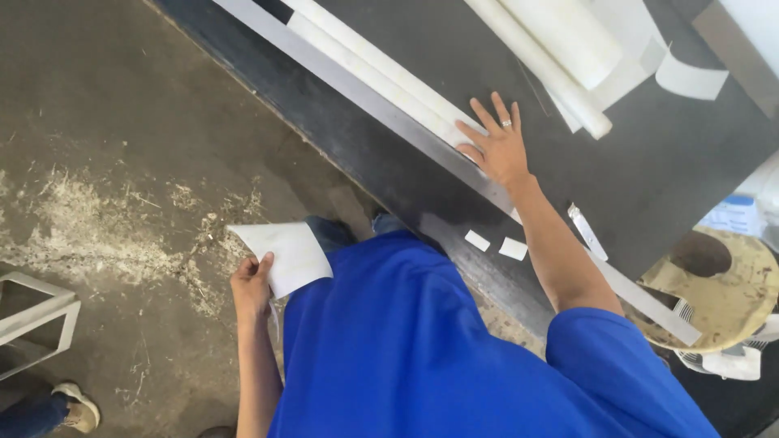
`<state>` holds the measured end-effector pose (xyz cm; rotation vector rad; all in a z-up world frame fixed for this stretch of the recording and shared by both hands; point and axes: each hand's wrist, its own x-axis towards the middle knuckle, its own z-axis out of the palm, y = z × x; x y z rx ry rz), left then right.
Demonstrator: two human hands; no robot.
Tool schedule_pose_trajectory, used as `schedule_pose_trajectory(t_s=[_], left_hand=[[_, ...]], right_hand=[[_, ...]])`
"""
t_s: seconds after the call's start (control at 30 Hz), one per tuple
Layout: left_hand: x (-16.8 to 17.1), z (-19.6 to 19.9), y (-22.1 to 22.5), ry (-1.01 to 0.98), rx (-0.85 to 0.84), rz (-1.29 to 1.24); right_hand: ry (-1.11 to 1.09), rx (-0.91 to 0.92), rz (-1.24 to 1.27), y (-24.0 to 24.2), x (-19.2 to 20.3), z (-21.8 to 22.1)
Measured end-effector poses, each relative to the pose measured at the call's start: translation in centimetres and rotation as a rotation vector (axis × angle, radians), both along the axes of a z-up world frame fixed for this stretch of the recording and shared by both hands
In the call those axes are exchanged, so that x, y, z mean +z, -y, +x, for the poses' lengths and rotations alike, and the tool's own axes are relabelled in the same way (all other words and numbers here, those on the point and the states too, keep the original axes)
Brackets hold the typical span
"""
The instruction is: Measuring and cutting white insulation sheets to specific sizes using a metal ruler and a utility knife on a workshop table.
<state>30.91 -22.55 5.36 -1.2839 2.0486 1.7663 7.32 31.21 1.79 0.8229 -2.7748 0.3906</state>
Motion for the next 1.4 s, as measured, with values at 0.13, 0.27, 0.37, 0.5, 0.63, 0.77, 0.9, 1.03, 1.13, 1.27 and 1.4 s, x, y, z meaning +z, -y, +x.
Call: schedule_pose_trajectory(t_s=[0.13, 0.27, 0.37, 0.5, 0.63, 0.77, 0.9, 1.03, 1.13, 1.27, 1.4], left_hand=[[0.0, -3.7, 0.2, 0.057, -0.028, 0.014], [-0.6, -6.0, 2.3, 0.012, -0.087, 0.063], [-0.1, -7.8, 2.8, 0.062, -0.154, -0.073], [0.7, -9.0, 1.5, 0.144, -0.123, 0.068], [-0.1, -7.9, 0.6, 0.012, -0.13, -0.12], [2.1, -7.0, 1.6, 0.203, -0.179, -0.11], [-1.2, -3.6, 3.1, 0.164, -0.044, -0.136], [-0.4, -3.6, 2.8, 0.158, -0.004, -0.101], [-1.2, -4.4, 2.7, 0.17, 0.026, -0.107], [-1.3, -6.8, 3.9, 0.239, 0.031, -0.097], [7.8, -15.2, -0.8, 0.127, 0.045, -0.259]], right_hand=[[-0.007, -0.233, 0.073, -3.7, -2.1, -3.7], [-0.057, -0.497, 0.129, -5.0, -1.3, -4.3], [-0.125, -0.646, -0.052, -1.0, -0.9, -5.7], [0.053, 0.042, -0.076, 7.0, -1.1, -8.9], [0.052, 0.143, 0.054, 11.3, -6.0, -13.2], [0.154, 0.178, 0.183, 9.8, -4.1, -18.0], [0.181, -0.045, 0.129, 6.8, -4.5, -22.2], [0.08, -0.001, -0.003, 5.3, -1.4, -22.6], [-0.033, -0.091, -0.183, 2.6, 2.2, -20.9], [-0.073, -0.342, -0.419, -4.7, 4.8, -17.3], [0.109, -0.68, -0.678, -6.0, 10.4, -10.3]])
